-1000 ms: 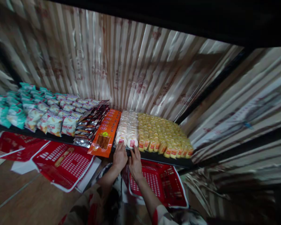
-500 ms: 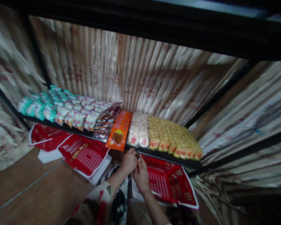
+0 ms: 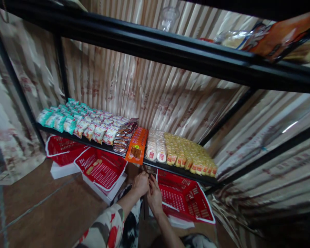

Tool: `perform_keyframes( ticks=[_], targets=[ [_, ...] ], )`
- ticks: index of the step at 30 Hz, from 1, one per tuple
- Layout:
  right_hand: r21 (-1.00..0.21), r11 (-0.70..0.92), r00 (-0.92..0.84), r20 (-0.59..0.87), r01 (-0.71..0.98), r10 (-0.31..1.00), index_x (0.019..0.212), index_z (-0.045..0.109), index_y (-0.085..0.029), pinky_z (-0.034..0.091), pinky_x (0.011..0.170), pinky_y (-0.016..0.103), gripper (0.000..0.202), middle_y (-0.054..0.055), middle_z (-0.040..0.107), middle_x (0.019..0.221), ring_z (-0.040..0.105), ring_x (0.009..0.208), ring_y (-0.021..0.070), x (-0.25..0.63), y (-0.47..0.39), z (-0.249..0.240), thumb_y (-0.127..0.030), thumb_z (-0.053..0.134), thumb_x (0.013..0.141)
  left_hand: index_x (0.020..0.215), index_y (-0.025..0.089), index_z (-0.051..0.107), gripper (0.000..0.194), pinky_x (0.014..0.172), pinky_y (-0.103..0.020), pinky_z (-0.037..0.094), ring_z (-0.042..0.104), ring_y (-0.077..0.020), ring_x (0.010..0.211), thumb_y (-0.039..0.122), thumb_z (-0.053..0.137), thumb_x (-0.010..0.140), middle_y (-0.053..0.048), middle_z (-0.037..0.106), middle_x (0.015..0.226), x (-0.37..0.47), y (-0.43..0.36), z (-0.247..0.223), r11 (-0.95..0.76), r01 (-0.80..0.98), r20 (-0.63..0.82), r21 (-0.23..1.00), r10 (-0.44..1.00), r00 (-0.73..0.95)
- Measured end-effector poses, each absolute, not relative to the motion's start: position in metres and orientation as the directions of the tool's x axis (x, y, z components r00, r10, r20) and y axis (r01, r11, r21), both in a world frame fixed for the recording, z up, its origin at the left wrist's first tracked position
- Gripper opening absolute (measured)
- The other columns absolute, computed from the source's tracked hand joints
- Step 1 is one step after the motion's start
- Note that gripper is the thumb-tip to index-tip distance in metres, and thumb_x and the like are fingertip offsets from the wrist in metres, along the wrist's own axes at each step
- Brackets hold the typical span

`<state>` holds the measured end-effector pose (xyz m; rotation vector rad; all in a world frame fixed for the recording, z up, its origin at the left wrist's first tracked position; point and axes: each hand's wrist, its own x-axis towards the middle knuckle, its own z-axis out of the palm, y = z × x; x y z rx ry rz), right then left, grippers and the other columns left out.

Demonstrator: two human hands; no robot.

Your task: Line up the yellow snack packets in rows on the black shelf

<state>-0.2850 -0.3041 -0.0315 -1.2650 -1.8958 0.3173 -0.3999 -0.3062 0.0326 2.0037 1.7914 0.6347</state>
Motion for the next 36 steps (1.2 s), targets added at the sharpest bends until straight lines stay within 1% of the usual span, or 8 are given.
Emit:
perform_keyframes(
  ticks=[5, 13, 18, 22, 26, 30, 33, 36],
  targets=[
    [-0.629, 0.445, -0.145, 0.469, 0.638, 0.871, 0.110, 0.064, -0.010, 0.045, 0.097, 0.040, 0.041, 0.016, 0.056, 0.124, 0.054, 0.115, 0.0246, -0.296, -0.329, -0.037, -0.018, 0.044, 0.075, 0.098, 0.013, 0.062, 0.031, 0.085, -0.029, 0.046, 0.060, -0.0195, 0.095, 0.013, 0.035, 0.083, -0.011, 0.063, 0.099, -0.406, -0.331, 0.033, -0.117, 0.840, 0.054, 0.530, 0.993, 0.104],
    [-0.681, 0.405, -0.081, 0.455, 0.611, 0.887, 0.104, 0.067, -0.010, 0.047, 0.094, 0.039, 0.039, 0.017, 0.060, 0.119, 0.057, 0.110, 0.0246, -0.314, -0.362, -0.049, -0.017, 0.043, 0.073, 0.097, 0.014, 0.063, 0.027, 0.078, -0.029, 0.049, 0.063, -0.0210, 0.091, 0.016, 0.041, 0.080, -0.011, 0.063, 0.099, -0.424, -0.363, 0.028, -0.127, 0.865, -0.012, 0.485, 0.988, 0.152],
    [-0.708, 0.410, -0.073, 0.456, 0.575, 0.887, 0.102, 0.067, -0.012, 0.047, 0.094, 0.038, 0.039, 0.015, 0.061, 0.117, 0.058, 0.108, 0.0233, -0.338, -0.377, -0.044, -0.014, 0.044, 0.071, 0.099, 0.013, 0.062, 0.029, 0.080, -0.029, 0.049, 0.063, -0.0210, 0.091, 0.016, 0.039, 0.081, -0.012, 0.063, 0.101, -0.445, -0.378, 0.032, -0.114, 0.881, -0.026, 0.460, 0.990, 0.142],
    [-0.701, 0.427, -0.100, 0.457, 0.571, 0.884, 0.096, 0.069, -0.014, 0.047, 0.093, 0.038, 0.037, 0.014, 0.062, 0.115, 0.059, 0.106, 0.0225, -0.358, -0.384, -0.034, -0.013, 0.042, 0.071, 0.100, 0.014, 0.063, 0.031, 0.080, -0.027, 0.048, 0.062, -0.0202, 0.094, 0.016, 0.037, 0.083, -0.013, 0.064, 0.103, -0.466, -0.386, 0.034, -0.106, 0.885, -0.023, 0.453, 0.991, 0.130],
    [-0.691, 0.451, -0.146, 0.454, 0.564, 0.879, 0.089, 0.069, -0.016, 0.049, 0.091, 0.037, 0.033, 0.012, 0.065, 0.110, 0.061, 0.102, 0.0211, -0.382, -0.388, -0.023, -0.013, 0.039, 0.076, 0.099, 0.017, 0.063, 0.031, 0.082, -0.028, 0.048, 0.062, -0.0201, 0.095, 0.016, 0.037, 0.083, -0.010, 0.065, 0.103, -0.501, -0.394, 0.035, -0.096, 0.902, -0.033, 0.420, 0.992, 0.121],
    [-0.683, 0.495, -0.153, 0.499, 0.537, 0.853, 0.085, 0.069, -0.017, 0.050, 0.087, 0.037, 0.031, 0.011, 0.067, 0.104, 0.064, 0.096, 0.0208, -0.417, -0.389, -0.015, -0.012, 0.040, 0.076, 0.100, 0.017, 0.063, 0.032, 0.084, -0.030, 0.047, 0.062, -0.0211, 0.097, 0.013, 0.038, 0.081, -0.011, 0.066, 0.103, -0.552, -0.406, 0.038, -0.053, 0.939, -0.063, 0.339, 0.995, 0.079],
    [-0.680, 0.518, -0.173, 0.510, 0.519, 0.843, 0.084, 0.069, -0.017, 0.051, 0.087, 0.036, 0.031, 0.010, 0.068, 0.102, 0.065, 0.095, 0.0203, -0.451, -0.387, -0.015, -0.010, 0.040, 0.075, 0.097, 0.016, 0.065, 0.032, 0.083, -0.031, 0.047, 0.063, -0.0218, 0.096, 0.011, 0.039, 0.078, -0.013, 0.067, 0.102, -0.600, -0.417, 0.038, 0.010, 0.960, -0.089, 0.279, 0.996, 0.016],
    [-0.668, 0.542, -0.246, 0.491, 0.510, 0.836, 0.085, 0.069, -0.019, 0.051, 0.087, 0.035, 0.034, 0.009, 0.069, 0.100, 0.065, 0.096, 0.0197, -0.490, -0.385, -0.019, -0.007, 0.040, 0.074, 0.094, 0.014, 0.066, 0.032, 0.079, -0.031, 0.048, 0.065, -0.0230, 0.092, 0.010, 0.039, 0.077, -0.015, 0.069, 0.097, -0.655, -0.429, 0.033, 0.115, 0.964, -0.131, 0.241, 0.988, -0.085]
  ],
)
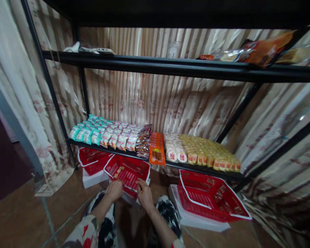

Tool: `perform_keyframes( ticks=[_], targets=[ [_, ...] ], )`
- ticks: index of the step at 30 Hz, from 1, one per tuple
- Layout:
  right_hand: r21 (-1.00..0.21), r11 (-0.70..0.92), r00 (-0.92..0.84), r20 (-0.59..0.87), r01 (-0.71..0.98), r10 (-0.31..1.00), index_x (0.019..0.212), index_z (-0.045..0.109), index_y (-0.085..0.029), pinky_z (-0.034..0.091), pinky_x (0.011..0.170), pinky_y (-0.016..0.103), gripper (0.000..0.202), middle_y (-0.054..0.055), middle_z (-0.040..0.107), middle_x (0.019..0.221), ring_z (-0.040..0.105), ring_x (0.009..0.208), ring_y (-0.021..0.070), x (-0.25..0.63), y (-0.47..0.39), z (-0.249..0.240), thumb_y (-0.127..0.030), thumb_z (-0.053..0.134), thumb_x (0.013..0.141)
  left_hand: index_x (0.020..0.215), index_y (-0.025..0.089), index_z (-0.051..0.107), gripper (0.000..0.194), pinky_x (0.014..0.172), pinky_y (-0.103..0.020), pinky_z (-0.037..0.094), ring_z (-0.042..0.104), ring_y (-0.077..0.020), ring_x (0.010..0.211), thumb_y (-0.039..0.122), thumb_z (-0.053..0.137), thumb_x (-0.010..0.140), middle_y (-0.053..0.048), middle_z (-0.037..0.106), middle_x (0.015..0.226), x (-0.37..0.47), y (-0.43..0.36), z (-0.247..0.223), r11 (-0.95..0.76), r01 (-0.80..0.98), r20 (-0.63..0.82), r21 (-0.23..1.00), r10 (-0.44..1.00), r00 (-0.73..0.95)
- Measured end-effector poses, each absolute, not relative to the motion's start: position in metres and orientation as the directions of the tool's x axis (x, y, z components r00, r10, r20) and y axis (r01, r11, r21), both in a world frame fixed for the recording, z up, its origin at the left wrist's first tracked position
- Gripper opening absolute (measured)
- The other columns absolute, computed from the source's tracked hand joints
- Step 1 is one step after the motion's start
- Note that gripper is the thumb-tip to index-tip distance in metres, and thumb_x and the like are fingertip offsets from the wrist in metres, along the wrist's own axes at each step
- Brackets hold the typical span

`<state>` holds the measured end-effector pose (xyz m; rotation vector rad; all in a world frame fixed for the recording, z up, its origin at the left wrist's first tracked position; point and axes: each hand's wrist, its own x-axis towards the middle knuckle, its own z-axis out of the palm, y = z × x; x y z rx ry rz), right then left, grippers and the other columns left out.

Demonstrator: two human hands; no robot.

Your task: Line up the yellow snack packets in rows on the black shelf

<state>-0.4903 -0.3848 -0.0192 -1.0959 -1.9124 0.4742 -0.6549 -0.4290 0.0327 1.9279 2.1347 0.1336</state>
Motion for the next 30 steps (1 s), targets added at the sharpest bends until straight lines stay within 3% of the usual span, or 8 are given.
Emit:
perform_keyframes(
  ticks=[9, 16, 25, 30],
  targets=[
    [-0.668, 0.604, -0.449, 0.420, 0.435, 0.789, 0.087, 0.069, -0.019, 0.049, 0.088, 0.030, 0.033, 0.006, 0.069, 0.100, 0.064, 0.096, 0.0175, -0.614, -0.386, -0.005, -0.004, 0.042, 0.075, 0.094, 0.015, 0.062, 0.032, 0.078, -0.029, 0.046, 0.064, -0.0211, 0.094, 0.013, 0.032, 0.084, -0.013, 0.068, 0.099, -0.802, -0.441, 0.021, 0.311, 0.914, -0.164, 0.260, 0.947, -0.275],
    [-0.701, 0.615, -0.435, 0.457, 0.361, 0.776, 0.086, 0.068, -0.019, 0.048, 0.089, 0.030, 0.034, 0.004, 0.068, 0.098, 0.062, 0.097, 0.0160, -0.660, -0.375, 0.020, -0.002, 0.041, 0.072, 0.091, 0.015, 0.062, 0.033, 0.078, -0.028, 0.045, 0.064, -0.0199, 0.094, 0.014, 0.030, 0.086, -0.013, 0.068, 0.099, -0.838, -0.427, 0.020, 0.275, 0.916, -0.143, 0.294, 0.960, -0.242],
    [-0.796, 0.500, -0.391, 0.363, 0.341, 0.845, 0.088, 0.068, -0.019, 0.044, 0.093, 0.035, 0.028, 0.007, 0.066, 0.107, 0.059, 0.104, 0.0193, -0.689, -0.358, 0.053, -0.012, 0.044, 0.078, 0.094, 0.014, 0.062, 0.032, 0.079, -0.027, 0.045, 0.063, -0.0188, 0.094, 0.015, 0.031, 0.086, -0.011, 0.067, 0.100, -0.864, -0.404, 0.023, 0.175, 0.940, -0.106, 0.291, 0.983, -0.150],
    [-0.827, 0.470, -0.344, 0.364, 0.309, 0.866, 0.088, 0.069, -0.019, 0.046, 0.088, 0.036, 0.027, 0.009, 0.066, 0.106, 0.061, 0.101, 0.0215, -0.715, -0.345, 0.047, -0.016, 0.044, 0.078, 0.093, 0.015, 0.062, 0.032, 0.081, -0.026, 0.044, 0.062, -0.0175, 0.095, 0.012, 0.031, 0.085, -0.010, 0.067, 0.101, -0.879, -0.391, 0.029, 0.151, 0.941, -0.092, 0.302, 0.987, -0.129]
  ],
)
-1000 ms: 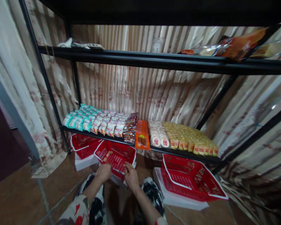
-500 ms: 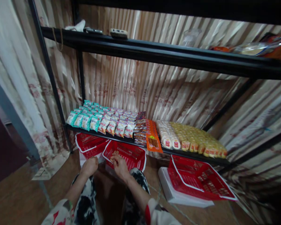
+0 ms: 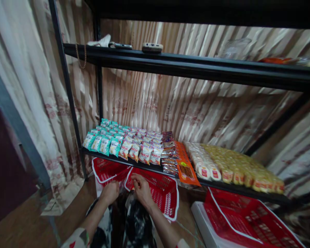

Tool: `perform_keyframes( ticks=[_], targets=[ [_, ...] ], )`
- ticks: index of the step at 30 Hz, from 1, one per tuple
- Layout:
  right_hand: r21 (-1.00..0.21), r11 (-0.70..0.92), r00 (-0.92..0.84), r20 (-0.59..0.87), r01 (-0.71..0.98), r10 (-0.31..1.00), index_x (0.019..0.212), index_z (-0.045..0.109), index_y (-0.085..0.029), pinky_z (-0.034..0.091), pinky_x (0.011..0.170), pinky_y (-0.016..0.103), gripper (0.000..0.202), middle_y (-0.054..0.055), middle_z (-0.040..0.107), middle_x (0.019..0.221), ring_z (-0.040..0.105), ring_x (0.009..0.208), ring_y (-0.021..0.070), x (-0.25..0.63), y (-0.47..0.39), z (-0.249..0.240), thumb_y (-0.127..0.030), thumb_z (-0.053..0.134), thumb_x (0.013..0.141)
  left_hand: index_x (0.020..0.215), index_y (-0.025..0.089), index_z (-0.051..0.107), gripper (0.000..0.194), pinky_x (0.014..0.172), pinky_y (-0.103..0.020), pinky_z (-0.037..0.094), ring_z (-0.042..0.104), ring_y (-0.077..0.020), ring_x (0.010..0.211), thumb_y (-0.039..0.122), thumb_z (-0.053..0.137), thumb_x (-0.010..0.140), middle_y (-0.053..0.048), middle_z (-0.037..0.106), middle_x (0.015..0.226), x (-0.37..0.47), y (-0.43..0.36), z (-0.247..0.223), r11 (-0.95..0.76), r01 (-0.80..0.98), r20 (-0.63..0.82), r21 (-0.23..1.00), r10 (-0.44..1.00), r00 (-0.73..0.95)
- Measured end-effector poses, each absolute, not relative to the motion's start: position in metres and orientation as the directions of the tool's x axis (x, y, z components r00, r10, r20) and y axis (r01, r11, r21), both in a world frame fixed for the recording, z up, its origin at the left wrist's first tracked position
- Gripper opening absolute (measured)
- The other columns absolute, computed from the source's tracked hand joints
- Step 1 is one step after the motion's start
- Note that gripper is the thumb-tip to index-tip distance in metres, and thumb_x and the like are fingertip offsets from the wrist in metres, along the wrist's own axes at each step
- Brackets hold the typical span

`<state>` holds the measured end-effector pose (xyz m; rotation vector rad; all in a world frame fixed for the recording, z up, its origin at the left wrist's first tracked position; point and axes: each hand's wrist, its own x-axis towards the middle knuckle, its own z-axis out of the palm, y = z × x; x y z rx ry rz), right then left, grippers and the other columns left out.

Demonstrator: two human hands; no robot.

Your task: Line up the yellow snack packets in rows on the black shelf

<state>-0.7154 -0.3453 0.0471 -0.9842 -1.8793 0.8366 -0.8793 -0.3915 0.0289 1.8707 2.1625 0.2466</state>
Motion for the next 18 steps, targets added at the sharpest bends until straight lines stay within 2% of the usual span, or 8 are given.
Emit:
perform_keyframes(
  ticks=[6, 13, 16, 18],
  targets=[
    [-0.856, 0.447, -0.282, 0.375, 0.261, 0.883, 0.084, 0.070, -0.022, 0.047, 0.088, 0.035, 0.026, 0.006, 0.069, 0.100, 0.063, 0.098, 0.0213, -0.752, -0.337, 0.034, -0.018, 0.045, 0.076, 0.092, 0.015, 0.062, 0.033, 0.078, -0.026, 0.044, 0.063, -0.0179, 0.094, 0.010, 0.030, 0.084, -0.009, 0.068, 0.097, -0.905, -0.381, 0.012, 0.140, 0.929, -0.108, 0.343, 0.988, -0.109],
    [-0.858, 0.405, -0.254, 0.335, 0.317, 0.907, 0.087, 0.070, -0.021, 0.043, 0.095, 0.039, 0.028, 0.008, 0.067, 0.106, 0.061, 0.102, 0.0235, -0.781, -0.331, 0.045, -0.023, 0.044, 0.077, 0.095, 0.015, 0.063, 0.033, 0.083, -0.027, 0.042, 0.062, -0.0181, 0.096, 0.014, 0.030, 0.089, -0.012, 0.067, 0.098, -0.934, -0.379, 0.012, 0.181, 0.917, -0.160, 0.356, 0.978, -0.131],
    [-0.859, 0.409, -0.220, 0.353, 0.307, 0.909, 0.088, 0.071, -0.022, 0.045, 0.091, 0.038, 0.027, 0.008, 0.069, 0.101, 0.063, 0.099, 0.0244, -0.792, -0.319, 0.049, -0.029, 0.046, 0.079, 0.098, 0.016, 0.063, 0.025, 0.087, -0.031, 0.043, 0.060, -0.0200, 0.100, 0.021, 0.040, 0.090, -0.010, 0.065, 0.101, -0.942, -0.379, 0.010, 0.226, 0.879, -0.209, 0.421, 0.967, -0.149],
    [-0.850, 0.450, -0.245, 0.390, 0.274, 0.887, 0.090, 0.071, -0.022, 0.049, 0.085, 0.036, 0.027, 0.008, 0.070, 0.097, 0.064, 0.093, 0.0244, -0.799, -0.307, 0.057, -0.034, 0.048, 0.079, 0.107, 0.020, 0.059, 0.023, 0.086, -0.034, 0.046, 0.057, -0.0204, 0.103, 0.030, 0.052, 0.087, -0.007, 0.060, 0.110, -0.949, -0.378, 0.010, 0.242, 0.844, -0.173, 0.478, 0.968, -0.180]
  ],
)
